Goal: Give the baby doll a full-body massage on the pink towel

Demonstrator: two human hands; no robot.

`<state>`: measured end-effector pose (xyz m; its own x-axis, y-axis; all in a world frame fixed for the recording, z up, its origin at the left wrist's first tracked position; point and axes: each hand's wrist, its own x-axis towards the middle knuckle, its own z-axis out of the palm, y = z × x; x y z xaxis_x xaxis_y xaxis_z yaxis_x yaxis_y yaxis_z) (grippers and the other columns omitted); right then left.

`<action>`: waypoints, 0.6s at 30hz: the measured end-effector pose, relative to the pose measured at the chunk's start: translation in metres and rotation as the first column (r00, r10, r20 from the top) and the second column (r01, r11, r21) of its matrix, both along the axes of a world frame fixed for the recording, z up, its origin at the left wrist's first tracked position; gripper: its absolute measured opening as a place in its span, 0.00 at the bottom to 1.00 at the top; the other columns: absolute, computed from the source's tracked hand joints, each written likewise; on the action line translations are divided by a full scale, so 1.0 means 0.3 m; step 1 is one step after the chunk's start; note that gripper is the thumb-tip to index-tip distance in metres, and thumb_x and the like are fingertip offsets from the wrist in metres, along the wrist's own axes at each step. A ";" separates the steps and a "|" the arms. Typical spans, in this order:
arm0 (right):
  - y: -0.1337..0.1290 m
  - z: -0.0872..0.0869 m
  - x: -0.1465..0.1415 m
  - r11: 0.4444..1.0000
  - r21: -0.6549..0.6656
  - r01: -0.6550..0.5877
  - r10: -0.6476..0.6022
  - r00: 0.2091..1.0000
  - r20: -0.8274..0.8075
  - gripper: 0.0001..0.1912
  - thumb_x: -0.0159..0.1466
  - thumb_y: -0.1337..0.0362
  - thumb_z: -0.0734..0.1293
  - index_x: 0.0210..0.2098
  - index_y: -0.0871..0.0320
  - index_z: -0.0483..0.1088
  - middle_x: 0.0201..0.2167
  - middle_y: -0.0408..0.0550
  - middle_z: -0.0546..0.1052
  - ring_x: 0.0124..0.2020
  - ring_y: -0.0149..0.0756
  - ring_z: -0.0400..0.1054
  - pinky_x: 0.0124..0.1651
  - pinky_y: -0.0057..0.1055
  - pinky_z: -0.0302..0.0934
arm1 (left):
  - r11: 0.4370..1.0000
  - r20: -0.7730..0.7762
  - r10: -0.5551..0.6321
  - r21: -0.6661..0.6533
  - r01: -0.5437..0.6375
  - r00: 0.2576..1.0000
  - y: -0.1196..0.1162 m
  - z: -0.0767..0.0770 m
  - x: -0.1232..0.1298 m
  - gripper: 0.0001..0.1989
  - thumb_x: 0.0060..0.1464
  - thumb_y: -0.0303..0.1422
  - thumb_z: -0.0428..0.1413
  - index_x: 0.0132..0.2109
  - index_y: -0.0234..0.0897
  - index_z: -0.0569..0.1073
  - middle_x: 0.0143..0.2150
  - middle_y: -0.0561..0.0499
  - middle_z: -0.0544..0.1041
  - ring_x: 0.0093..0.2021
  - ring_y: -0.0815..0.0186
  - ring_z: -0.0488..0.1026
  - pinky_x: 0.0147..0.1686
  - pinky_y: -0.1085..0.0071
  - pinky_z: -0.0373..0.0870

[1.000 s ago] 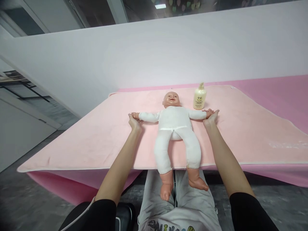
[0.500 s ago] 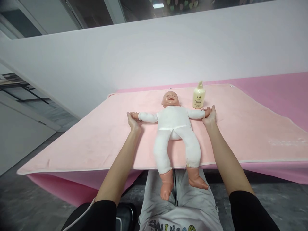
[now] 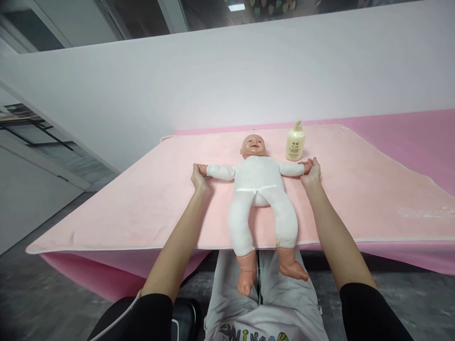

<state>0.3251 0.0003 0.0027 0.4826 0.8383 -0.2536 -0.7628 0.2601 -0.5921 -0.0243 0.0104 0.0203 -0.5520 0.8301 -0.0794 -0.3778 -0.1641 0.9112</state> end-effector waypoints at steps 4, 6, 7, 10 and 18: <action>0.001 0.001 0.001 0.999 -0.033 0.019 -0.021 0.998 -0.053 0.17 0.65 0.51 0.53 0.27 0.56 0.53 0.16 0.35 0.58 0.16 0.25 0.59 0.24 0.27 0.64 | 1.000 0.076 0.010 -0.031 -0.007 0.997 0.006 0.004 0.000 0.19 0.57 0.46 0.43 0.34 0.36 0.68 0.32 0.50 0.72 0.30 0.68 0.71 0.34 0.68 0.70; -0.004 0.010 -0.004 0.999 -0.038 0.028 -0.030 0.997 -0.064 0.18 0.65 0.50 0.51 0.27 0.56 0.53 0.17 0.35 0.58 0.17 0.25 0.59 0.24 0.27 0.64 | 0.999 0.087 0.026 -0.047 -0.022 0.996 0.011 0.003 -0.001 0.19 0.58 0.45 0.42 0.35 0.36 0.69 0.33 0.49 0.72 0.30 0.68 0.72 0.34 0.68 0.71; -0.008 0.016 -0.007 0.998 -0.045 0.032 -0.035 0.997 -0.071 0.18 0.65 0.50 0.50 0.27 0.56 0.53 0.17 0.36 0.58 0.17 0.25 0.59 0.24 0.27 0.64 | 0.998 0.086 0.036 -0.055 -0.031 0.996 0.013 0.001 -0.002 0.19 0.58 0.45 0.41 0.35 0.36 0.69 0.34 0.49 0.73 0.30 0.69 0.72 0.34 0.69 0.71; -0.023 0.039 -0.020 0.996 -0.076 0.049 -0.056 0.994 -0.093 0.20 0.66 0.49 0.49 0.27 0.56 0.54 0.17 0.36 0.58 0.17 0.25 0.59 0.24 0.27 0.64 | 0.996 0.081 0.053 -0.071 -0.047 0.995 0.020 -0.005 -0.005 0.19 0.59 0.44 0.41 0.35 0.35 0.69 0.34 0.49 0.72 0.31 0.68 0.72 0.34 0.69 0.71; -0.056 0.084 -0.051 0.988 -0.127 0.086 -0.096 0.992 -0.078 0.21 0.65 0.49 0.48 0.26 0.57 0.56 0.16 0.37 0.57 0.16 0.25 0.57 0.25 0.27 0.64 | 0.992 0.061 0.084 -0.101 -0.078 0.995 0.027 -0.008 -0.006 0.19 0.59 0.43 0.40 0.35 0.34 0.69 0.35 0.47 0.72 0.32 0.68 0.72 0.35 0.67 0.72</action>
